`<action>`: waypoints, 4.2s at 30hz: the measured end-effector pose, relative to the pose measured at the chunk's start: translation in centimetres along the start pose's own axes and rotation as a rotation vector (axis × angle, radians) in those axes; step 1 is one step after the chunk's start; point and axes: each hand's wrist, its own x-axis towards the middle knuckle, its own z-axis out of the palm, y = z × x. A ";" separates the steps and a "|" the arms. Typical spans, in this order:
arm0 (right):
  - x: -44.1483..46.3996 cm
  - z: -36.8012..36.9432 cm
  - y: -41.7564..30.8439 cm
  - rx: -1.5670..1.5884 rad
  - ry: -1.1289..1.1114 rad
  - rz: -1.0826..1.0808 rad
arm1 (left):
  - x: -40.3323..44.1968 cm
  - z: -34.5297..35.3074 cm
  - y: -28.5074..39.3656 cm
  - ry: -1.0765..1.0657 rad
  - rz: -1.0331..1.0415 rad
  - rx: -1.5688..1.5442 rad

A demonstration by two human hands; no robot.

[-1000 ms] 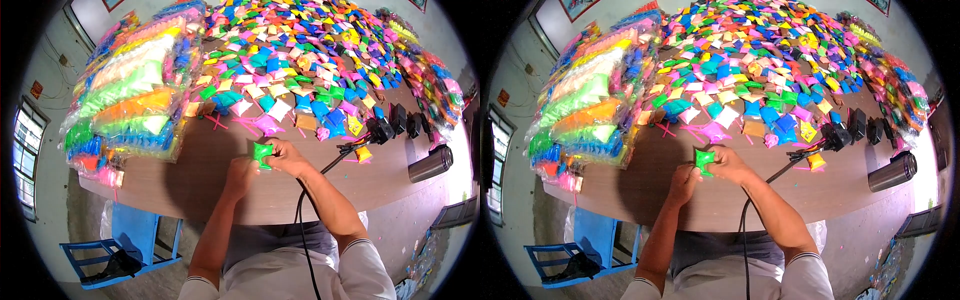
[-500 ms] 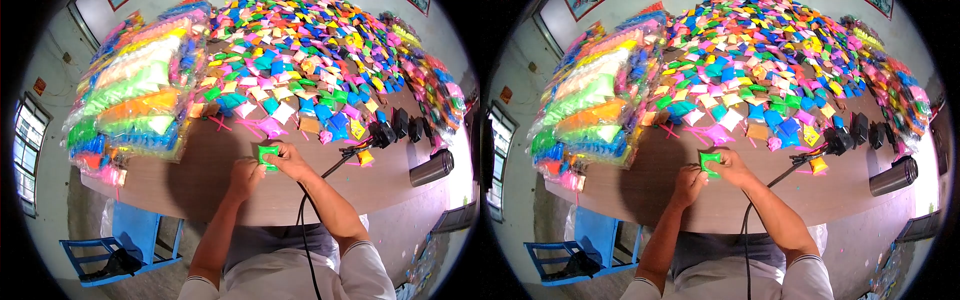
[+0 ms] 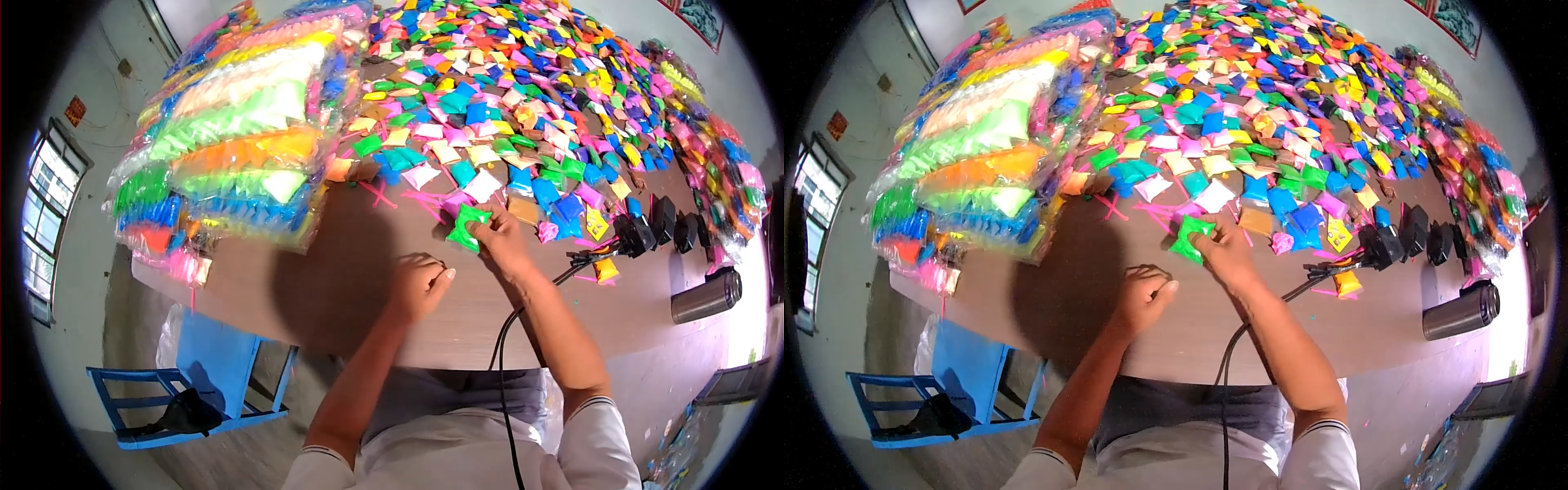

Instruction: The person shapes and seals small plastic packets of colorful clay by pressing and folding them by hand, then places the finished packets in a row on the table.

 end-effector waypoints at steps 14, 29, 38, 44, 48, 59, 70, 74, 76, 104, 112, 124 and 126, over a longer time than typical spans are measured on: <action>4.7 14.1 -0.2 -0.387 -0.431 -0.006 | -1.4 1.3 -0.2 0.076 -0.059 0.161; 5.5 15.2 0.8 -0.974 -0.379 -0.588 | -1.0 0.7 0.4 0.062 -0.075 0.097; 6.8 16.9 1.2 -1.058 -0.490 -0.579 | -0.4 0.9 0.2 0.145 -0.073 -0.055; 6.5 16.4 -1.4 -1.057 -0.405 -0.481 | -0.6 0.4 0.6 0.097 -0.053 0.068; 9.1 14.7 -3.8 -0.928 -0.183 -0.475 | -0.8 0.2 0.6 0.029 -0.013 0.191; 20.6 13.9 -1.9 -1.080 -0.100 -0.839 | -0.2 -0.7 1.4 0.090 0.001 0.141; 25.0 17.2 1.7 -1.300 0.097 -0.912 | 0.4 -1.6 0.7 0.004 -0.058 0.033; 24.6 16.2 0.3 -0.968 0.129 -0.845 | 0.5 -1.3 0.8 0.122 -0.066 -0.091; 22.8 15.1 -0.7 -0.758 0.215 -0.845 | -0.2 -0.8 0.9 0.126 -0.316 -0.323; -3.4 0.8 2.1 0.065 -0.451 0.070 | -1.8 0.8 -0.2 0.177 -0.391 -0.330; -4.0 1.3 1.9 0.237 -0.273 -0.010 | -0.7 -0.3 1.0 -0.023 -0.201 -0.111; -3.8 1.6 2.6 0.226 -0.289 0.018 | -0.1 -0.6 0.8 -0.022 -0.035 -0.061; -3.7 1.6 2.5 0.248 -0.301 0.019 | -0.1 -0.7 0.8 -0.028 -0.079 -0.132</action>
